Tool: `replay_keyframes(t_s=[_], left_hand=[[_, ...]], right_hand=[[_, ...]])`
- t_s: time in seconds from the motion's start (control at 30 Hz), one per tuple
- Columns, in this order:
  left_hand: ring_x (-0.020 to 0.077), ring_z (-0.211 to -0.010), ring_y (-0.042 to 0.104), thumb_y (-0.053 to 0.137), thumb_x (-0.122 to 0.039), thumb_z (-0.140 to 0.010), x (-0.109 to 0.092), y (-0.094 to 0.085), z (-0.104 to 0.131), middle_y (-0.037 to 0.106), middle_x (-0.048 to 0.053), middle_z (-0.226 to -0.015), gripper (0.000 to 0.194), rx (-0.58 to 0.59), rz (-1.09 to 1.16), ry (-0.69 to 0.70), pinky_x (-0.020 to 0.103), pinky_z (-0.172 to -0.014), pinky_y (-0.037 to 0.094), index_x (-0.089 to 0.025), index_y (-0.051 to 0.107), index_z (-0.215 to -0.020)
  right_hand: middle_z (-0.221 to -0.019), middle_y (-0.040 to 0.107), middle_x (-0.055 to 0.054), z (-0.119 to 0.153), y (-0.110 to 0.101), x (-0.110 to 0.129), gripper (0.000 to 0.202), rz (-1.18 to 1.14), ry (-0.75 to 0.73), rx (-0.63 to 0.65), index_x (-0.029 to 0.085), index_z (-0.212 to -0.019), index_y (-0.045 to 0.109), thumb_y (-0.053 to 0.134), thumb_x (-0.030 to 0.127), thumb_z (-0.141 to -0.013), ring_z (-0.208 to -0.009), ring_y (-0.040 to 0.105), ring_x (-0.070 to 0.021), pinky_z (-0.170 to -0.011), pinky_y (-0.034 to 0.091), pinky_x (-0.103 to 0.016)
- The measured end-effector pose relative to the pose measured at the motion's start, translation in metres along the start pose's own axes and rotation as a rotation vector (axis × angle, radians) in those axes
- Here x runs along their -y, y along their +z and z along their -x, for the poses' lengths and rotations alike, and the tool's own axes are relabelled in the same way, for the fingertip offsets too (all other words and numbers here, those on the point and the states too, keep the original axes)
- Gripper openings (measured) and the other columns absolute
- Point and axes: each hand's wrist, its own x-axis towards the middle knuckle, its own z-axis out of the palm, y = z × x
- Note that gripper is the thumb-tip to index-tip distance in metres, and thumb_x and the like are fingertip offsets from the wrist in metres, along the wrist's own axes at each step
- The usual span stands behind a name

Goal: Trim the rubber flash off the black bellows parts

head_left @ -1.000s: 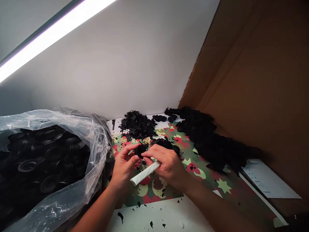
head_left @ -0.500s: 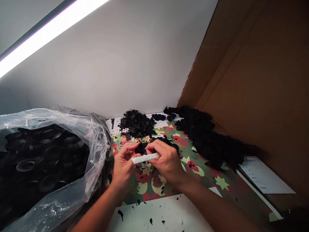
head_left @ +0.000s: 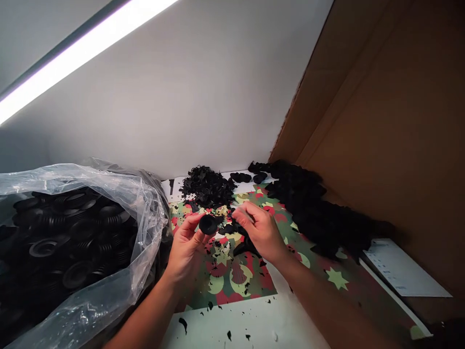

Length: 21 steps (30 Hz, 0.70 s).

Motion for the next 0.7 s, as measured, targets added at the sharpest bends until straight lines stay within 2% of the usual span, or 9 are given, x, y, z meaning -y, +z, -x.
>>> replay_keyframes(t_s=[0.07, 0.1, 0.23, 0.37, 0.47, 0.7], left_hand=[[0.0142, -0.081, 0.071, 0.098, -0.035, -0.054, -0.001, -0.001, 0.000, 0.074, 0.001, -0.093, 0.039, 0.007, -0.005, -0.004, 0.022, -0.072, 0.059, -0.021, 0.081, -0.086], [0.0143, -0.082, 0.071, 0.098, -0.035, -0.055, -0.001, -0.001, 0.000, 0.074, 0.001, -0.094, 0.038, 0.019, -0.010, -0.006, 0.022, -0.072, 0.059, -0.022, 0.081, -0.087], [0.0147, -0.079, 0.070, 0.096, -0.035, -0.058, 0.002, -0.004, 0.000, 0.075, 0.002, -0.094, 0.039, 0.078, -0.049, 0.001, 0.025, -0.074, 0.058, -0.023, 0.081, -0.092], [0.0178, -0.087, 0.069, 0.097, -0.034, -0.057, 0.010, -0.011, -0.002, 0.076, 0.004, -0.095, 0.036, 0.053, -0.134, 0.108, 0.025, -0.078, 0.055, -0.023, 0.082, -0.087], [0.0196, -0.093, 0.067, 0.096, -0.036, -0.059, 0.013, -0.015, -0.002, 0.076, 0.005, -0.095, 0.036, 0.063, -0.217, 0.150, 0.026, -0.083, 0.053, -0.023, 0.082, -0.089], [0.0221, -0.088, 0.066, 0.094, -0.040, -0.060, 0.010, -0.012, -0.003, 0.075, 0.007, -0.093, 0.035, 0.071, -0.327, 0.215, 0.029, -0.077, 0.051, -0.022, 0.082, -0.087]], right_hand=[[-0.084, 0.065, -0.002, 0.003, 0.002, 0.008, 0.013, 0.012, -0.094, -0.015, 0.022, -0.087, 0.065, 0.054, 0.020, -0.093, -0.073, 0.061, -0.0161, -0.062, 0.048, -0.026], [-0.088, 0.067, -0.003, 0.004, 0.002, 0.011, 0.015, 0.014, -0.142, -0.015, 0.022, -0.093, 0.068, 0.054, 0.016, -0.093, -0.077, 0.063, -0.0164, -0.064, 0.050, -0.026], [-0.075, 0.068, 0.000, 0.012, 0.008, 0.020, 0.019, 0.031, -0.336, 0.019, 0.023, -0.096, 0.070, 0.056, 0.011, -0.093, -0.064, 0.064, -0.0135, -0.060, 0.053, -0.024], [-0.079, 0.073, -0.003, 0.019, 0.013, 0.021, 0.018, 0.101, -0.482, 0.059, 0.020, -0.102, 0.071, 0.057, 0.012, -0.095, -0.066, 0.068, -0.0140, -0.060, 0.055, -0.024], [-0.078, 0.074, -0.004, 0.020, 0.013, 0.021, 0.017, 0.157, -0.507, 0.087, 0.019, -0.101, 0.071, 0.056, 0.012, -0.096, -0.066, 0.069, -0.0151, -0.062, 0.055, -0.026], [-0.069, 0.068, -0.002, 0.020, 0.010, 0.026, 0.022, 0.317, -0.493, 0.126, 0.019, -0.088, 0.068, 0.050, 0.012, -0.097, -0.058, 0.061, -0.0132, -0.057, 0.045, -0.025]])
